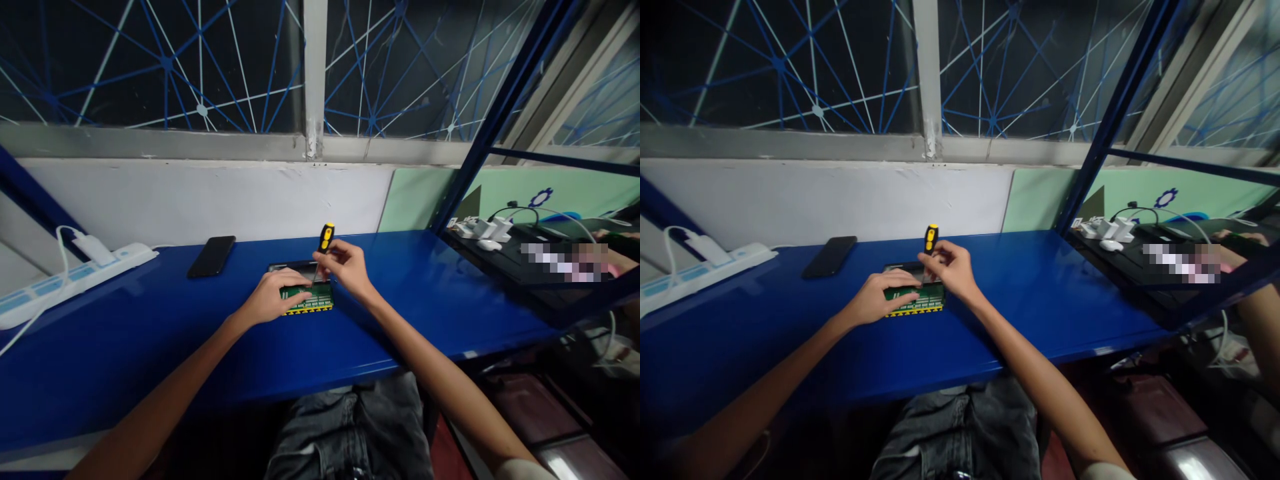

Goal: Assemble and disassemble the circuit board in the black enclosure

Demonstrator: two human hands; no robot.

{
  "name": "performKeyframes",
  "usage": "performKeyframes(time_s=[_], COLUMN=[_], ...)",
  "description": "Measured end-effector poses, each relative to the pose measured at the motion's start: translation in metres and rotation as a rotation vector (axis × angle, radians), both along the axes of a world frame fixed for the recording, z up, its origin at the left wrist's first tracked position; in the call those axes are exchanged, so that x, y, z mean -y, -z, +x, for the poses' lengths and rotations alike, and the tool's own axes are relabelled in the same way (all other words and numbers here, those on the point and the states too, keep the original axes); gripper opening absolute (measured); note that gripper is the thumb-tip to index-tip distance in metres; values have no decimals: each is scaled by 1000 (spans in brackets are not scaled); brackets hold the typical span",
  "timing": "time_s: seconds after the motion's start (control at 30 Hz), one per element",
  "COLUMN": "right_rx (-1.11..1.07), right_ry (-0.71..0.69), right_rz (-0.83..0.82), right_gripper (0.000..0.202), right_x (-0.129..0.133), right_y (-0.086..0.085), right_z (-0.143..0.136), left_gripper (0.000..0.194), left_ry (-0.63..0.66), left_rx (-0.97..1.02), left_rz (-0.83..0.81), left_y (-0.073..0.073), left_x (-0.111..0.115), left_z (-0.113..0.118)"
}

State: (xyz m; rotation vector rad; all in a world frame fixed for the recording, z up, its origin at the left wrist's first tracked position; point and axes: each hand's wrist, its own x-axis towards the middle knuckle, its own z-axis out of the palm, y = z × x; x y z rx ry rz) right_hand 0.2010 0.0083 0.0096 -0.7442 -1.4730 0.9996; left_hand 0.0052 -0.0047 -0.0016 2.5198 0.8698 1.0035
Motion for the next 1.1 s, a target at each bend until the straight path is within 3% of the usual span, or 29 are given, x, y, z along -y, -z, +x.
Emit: performKeyframes(time_s=[0.17,0.3,0.53,1.1], right_rx=[71,190,423,583], right_ry=[318,425,569,578], right_rz=[53,43,41,-4], right_gripper=[27,25,17,14], right_x=[-24,-34,-33,-36], right_y=[2,5,0,4], right_z=[32,49,58,58], left_gripper=[27,37,33,31], left_ry=[3,-48,-62,-57], left_rx=[-126,-259,-352,-380], left_rz=[28,49,88,103], left_y=[1,6,9,10], left_x=[0,-1,-2,-1], left_z=[-1,-1,1,1])
